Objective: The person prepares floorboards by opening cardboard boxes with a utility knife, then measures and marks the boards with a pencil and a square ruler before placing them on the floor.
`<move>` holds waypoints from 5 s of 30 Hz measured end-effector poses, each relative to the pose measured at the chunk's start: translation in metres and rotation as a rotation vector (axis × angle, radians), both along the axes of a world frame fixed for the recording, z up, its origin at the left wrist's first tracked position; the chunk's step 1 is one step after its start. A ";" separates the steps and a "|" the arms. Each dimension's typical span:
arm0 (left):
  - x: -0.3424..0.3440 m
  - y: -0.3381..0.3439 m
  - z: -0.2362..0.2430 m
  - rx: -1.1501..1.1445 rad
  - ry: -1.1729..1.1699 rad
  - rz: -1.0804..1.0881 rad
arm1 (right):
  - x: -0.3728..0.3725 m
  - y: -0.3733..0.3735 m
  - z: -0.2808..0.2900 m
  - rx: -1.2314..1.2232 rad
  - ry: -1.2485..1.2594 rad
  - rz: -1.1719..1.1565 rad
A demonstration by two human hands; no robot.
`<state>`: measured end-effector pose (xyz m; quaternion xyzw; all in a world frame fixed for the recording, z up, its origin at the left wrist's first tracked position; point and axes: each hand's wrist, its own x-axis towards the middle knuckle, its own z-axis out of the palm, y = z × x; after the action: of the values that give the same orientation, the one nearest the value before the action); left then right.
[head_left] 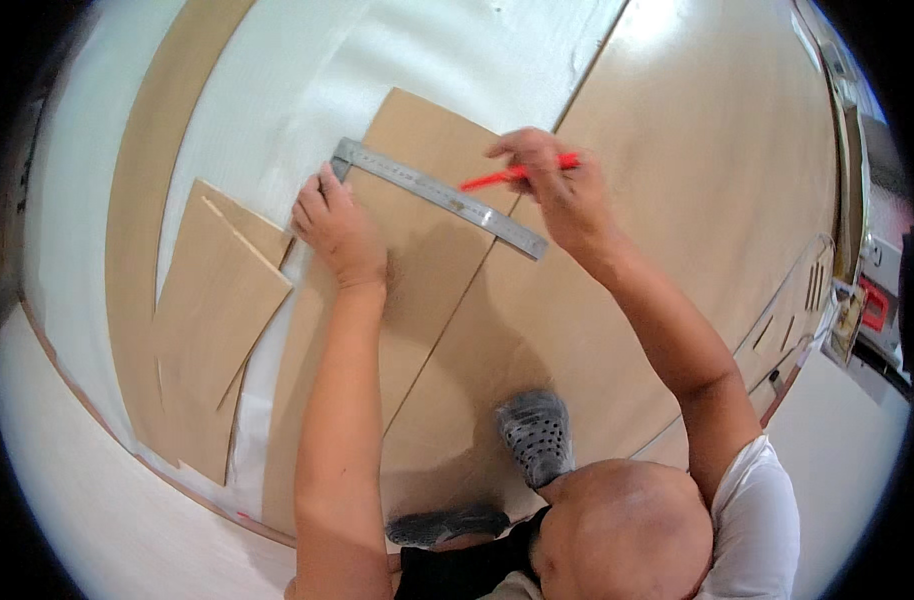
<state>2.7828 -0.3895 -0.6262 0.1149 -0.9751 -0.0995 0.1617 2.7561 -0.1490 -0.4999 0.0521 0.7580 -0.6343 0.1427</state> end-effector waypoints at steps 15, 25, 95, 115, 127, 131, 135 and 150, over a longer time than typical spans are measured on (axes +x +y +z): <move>0.003 -0.006 0.002 -0.023 0.039 -0.012 | -0.030 -0.063 -0.031 0.327 0.380 0.329; 0.004 0.000 0.007 0.026 0.032 0.016 | 0.053 0.047 0.049 0.677 0.325 0.303; 0.277 -0.225 0.070 0.606 -0.531 0.275 | 0.206 0.010 -0.087 0.228 -0.184 0.365; 0.113 -0.301 0.121 0.289 -0.407 0.101 | 0.200 -0.078 -0.005 -0.823 -0.858 0.081; 0.068 -0.365 0.116 0.188 -0.779 0.147 | 0.231 0.001 0.000 -0.890 -0.957 -0.135; 0.041 -0.354 0.132 0.274 -0.839 0.183 | 0.250 0.005 -0.015 -0.990 -0.900 -0.135; 0.054 -0.371 0.142 0.255 -0.839 0.083 | 0.258 0.009 -0.033 -0.945 -0.933 -0.132; 0.077 -0.210 0.264 0.589 -0.525 0.079 | 0.259 0.021 -0.063 -1.063 -0.918 -0.084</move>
<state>2.8594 -0.5991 -0.3619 0.2154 -0.9078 -0.3360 -0.1291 3.0155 -0.1284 -0.5628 0.2668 0.2059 -0.8376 0.4299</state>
